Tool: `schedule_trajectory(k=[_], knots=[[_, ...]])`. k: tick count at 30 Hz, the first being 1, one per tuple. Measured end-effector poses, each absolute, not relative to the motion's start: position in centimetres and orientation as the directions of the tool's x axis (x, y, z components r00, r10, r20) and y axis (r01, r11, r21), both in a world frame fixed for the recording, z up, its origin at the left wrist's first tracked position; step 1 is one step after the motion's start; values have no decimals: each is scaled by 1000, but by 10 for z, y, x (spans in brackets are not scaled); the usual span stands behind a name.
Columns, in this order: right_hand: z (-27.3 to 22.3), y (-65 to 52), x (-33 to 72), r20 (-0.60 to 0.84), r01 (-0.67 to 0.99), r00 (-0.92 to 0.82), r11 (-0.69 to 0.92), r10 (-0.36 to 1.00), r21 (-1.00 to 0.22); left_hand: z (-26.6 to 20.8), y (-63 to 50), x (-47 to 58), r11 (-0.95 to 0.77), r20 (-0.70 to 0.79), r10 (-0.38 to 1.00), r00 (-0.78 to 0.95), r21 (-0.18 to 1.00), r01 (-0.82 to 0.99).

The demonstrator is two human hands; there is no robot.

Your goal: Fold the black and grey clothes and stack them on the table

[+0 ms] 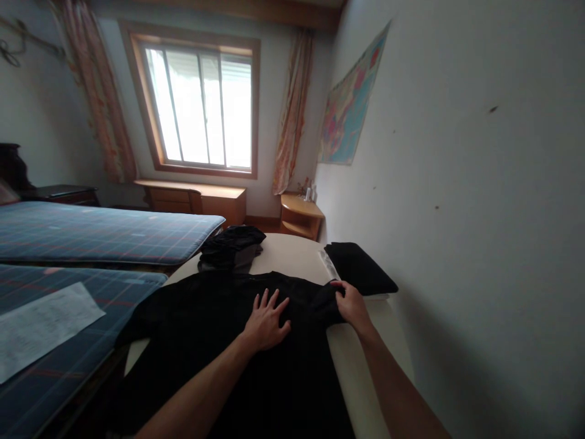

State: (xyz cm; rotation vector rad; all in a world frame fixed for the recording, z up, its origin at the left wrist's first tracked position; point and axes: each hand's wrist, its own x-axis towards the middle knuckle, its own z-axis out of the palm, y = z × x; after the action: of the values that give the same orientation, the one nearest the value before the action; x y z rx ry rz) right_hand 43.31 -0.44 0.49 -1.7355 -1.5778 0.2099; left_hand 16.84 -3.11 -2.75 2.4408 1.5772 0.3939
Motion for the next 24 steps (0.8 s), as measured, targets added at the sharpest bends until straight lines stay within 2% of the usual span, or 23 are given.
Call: schedule_trajectory(k=[3, 6, 9, 11, 13, 15, 17, 19, 22, 24], knots=[[10, -11, 418, 462, 792, 167, 161, 871, -589, -30, -29, 168, -402, 149, 916, 373, 362, 841], [21, -26, 392, 527, 755, -3, 347, 850, -556, -32, -25, 167, -362, 212, 931, 297, 433, 826], [30, -46, 368, 437, 626, -237, 480, 868, -615, -33, -19, 164, -323, 259, 943, 209, 559, 764], [32, -56, 359, 330, 530, -361, 483, 872, -697, -31, -17, 161, -284, 262, 955, 142, 656, 699], [29, -60, 357, 271, 514, -388, 451, 881, -730, -29, -16, 159, -234, 237, 968, 84, 728, 644], [22, -60, 359, 269, 585, -334, 423, 903, -692, -28, -15, 158, -209, 222, 973, 58, 753, 625], [11, -58, 362, 277, 675, -304, 412, 911, -612, -29, -15, 159, -254, 262, 961, 85, 724, 642], [-1, -57, 364, 225, 754, -325, 396, 918, -524, -31, -17, 160, -337, 328, 932, 152, 640, 691], [-14, -60, 365, 24, 857, -333, 313, 943, -409, -36, -20, 161, -405, 351, 903, 249, 498, 767], [-16, -64, 365, -64, 900, -295, 255, 953, -353, -38, -23, 163, -418, 349, 896, 274, 457, 785]])
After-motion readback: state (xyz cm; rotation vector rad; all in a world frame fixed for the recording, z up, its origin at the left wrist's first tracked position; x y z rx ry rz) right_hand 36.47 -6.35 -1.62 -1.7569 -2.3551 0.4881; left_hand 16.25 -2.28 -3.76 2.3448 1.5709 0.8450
